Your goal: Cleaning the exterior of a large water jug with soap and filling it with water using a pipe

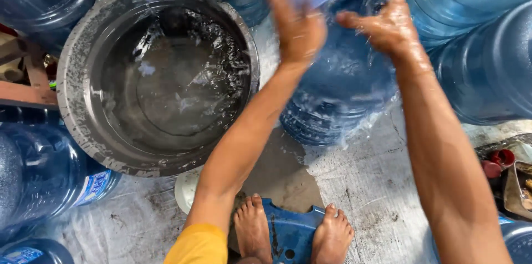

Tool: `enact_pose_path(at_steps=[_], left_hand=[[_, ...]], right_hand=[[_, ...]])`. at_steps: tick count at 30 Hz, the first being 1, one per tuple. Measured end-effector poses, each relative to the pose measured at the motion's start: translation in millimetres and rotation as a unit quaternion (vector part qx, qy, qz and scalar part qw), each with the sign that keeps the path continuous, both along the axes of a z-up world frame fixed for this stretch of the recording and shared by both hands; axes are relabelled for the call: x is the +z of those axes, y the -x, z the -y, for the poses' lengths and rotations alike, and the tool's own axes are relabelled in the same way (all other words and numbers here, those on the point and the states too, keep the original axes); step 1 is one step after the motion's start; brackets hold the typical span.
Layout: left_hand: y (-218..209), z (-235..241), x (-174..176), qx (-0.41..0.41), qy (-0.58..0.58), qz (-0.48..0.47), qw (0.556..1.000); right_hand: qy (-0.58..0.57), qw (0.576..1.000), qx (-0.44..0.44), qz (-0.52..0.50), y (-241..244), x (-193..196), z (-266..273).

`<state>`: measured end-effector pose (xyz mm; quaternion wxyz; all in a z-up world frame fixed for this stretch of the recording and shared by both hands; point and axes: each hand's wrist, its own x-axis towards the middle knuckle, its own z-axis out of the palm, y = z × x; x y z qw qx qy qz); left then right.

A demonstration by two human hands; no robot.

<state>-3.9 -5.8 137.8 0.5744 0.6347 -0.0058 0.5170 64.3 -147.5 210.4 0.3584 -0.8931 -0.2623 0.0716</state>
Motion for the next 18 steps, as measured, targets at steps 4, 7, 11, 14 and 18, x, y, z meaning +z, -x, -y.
enact_pose_path(at_steps=[4,7,11,14,18], left_hand=[[90,-108,-106,0.151,0.228,-0.207,0.939],[174,-159,-195,0.400,0.229,-0.418,0.783],[227,-149,-235,0.442,0.211,-0.581,0.650],[205,-143,-228,0.212,0.629,-0.429,0.613],[168,-123,-223,-0.004,0.748,-0.176,0.640]], right_hand=[[-0.110,0.983,0.043,-0.142,-19,-9,58],[-0.187,0.974,0.003,-0.130,-40,-27,98],[-0.345,0.919,-0.182,0.054,-69,-42,104],[-0.351,0.920,-0.140,0.105,-72,-54,96],[-0.405,0.892,-0.186,0.076,-73,-49,55]])
